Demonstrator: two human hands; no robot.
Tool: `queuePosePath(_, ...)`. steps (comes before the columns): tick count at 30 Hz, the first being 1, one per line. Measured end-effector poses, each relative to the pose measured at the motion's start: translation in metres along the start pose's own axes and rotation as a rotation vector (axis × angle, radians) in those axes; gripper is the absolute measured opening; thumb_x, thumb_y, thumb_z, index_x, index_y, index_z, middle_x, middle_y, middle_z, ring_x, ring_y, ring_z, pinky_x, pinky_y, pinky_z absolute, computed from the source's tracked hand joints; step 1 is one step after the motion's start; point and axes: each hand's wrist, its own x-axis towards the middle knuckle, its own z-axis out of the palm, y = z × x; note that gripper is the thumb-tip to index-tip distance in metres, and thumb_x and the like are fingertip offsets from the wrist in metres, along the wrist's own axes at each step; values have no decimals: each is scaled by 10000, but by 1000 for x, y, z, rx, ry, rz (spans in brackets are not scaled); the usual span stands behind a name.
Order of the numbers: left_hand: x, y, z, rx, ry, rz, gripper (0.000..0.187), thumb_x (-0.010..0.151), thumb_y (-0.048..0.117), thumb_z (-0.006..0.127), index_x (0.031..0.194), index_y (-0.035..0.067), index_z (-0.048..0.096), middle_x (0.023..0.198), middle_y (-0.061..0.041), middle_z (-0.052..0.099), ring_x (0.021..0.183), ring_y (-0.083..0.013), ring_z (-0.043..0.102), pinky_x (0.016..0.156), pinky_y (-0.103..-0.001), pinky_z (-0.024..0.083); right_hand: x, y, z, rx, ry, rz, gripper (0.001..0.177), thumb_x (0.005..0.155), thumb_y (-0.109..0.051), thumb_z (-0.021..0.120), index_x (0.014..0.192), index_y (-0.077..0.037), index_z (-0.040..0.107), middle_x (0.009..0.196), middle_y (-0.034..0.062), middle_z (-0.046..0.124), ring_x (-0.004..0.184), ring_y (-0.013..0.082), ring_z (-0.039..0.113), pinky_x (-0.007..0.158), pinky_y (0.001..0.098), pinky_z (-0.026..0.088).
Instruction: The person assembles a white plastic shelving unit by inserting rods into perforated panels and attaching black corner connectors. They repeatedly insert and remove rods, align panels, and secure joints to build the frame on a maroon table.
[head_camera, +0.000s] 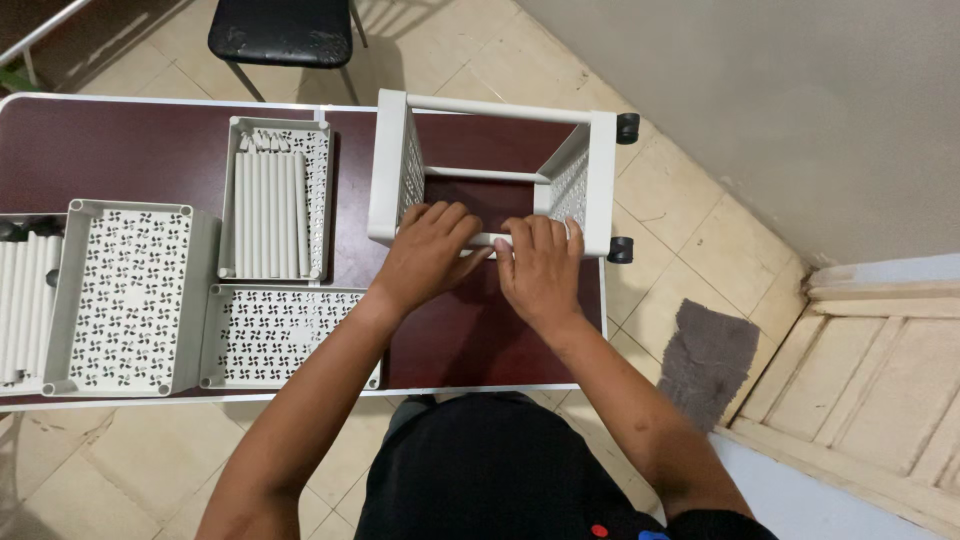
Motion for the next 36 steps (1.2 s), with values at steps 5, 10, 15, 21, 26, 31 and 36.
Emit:
queuePosePath(5,-12,-1,4,39,-10,-10,200,899,206,715,1056,116,631,996,-29,608,955,-239,596,864,-414,432,-7,12,11,42,-50,-40,215,1030,-340,606,1071,-129,623,945,41,559,860,246,530,821,419,384)
queuePosePath(10,-10,-9,9,7,-65,-41,159,957,252,691,980,117,610,921,-30,628,906,-246,605,810,-416,424,3,19,20,91,-129,22,283,1017,-316,610,819,-120,656,745,60,611,675,256,592,655,418,435)
queuePosePath(15,-1,-20,8,-9,-138,-41,228,979,328,636,901,115,611,794,-72,674,804,-305,667,718,-467,473,26,18,23,16,-582,310,499,1041,-366,496,690,-97,726,671,168,686,609,365,676,611,483,532)
queuePosePath(21,16,-21,14,-33,-317,-243,394,1041,386,563,784,108,670,669,-159,664,663,-402,653,617,-539,499,55,34,20,186,-917,373,563,984,-435,422,760,-53,770,764,194,722,753,413,695,766,525,545)
queuePosePath(26,16,-14,6,-70,-238,-247,345,1019,359,590,809,99,674,697,-151,668,685,-387,652,633,-527,491,49,26,10,162,-822,371,525,1046,-453,418,843,-121,770,809,173,719,812,392,695,786,510,539)
queuePosePath(31,7,-10,-5,-41,-82,-68,225,932,299,691,927,80,639,864,-100,642,851,-311,632,766,-451,453,16,9,-1,105,-306,99,235,1026,-321,591,1077,-113,687,1002,71,641,979,279,596,946,476,419)
queuePosePath(36,-8,2,-2,77,13,-102,231,944,308,739,949,108,624,936,-57,588,922,-271,593,855,-433,434,-12,-4,4,75,-80,-57,312,973,-284,629,1223,-101,600,1133,40,555,1077,224,553,1087,539,376)
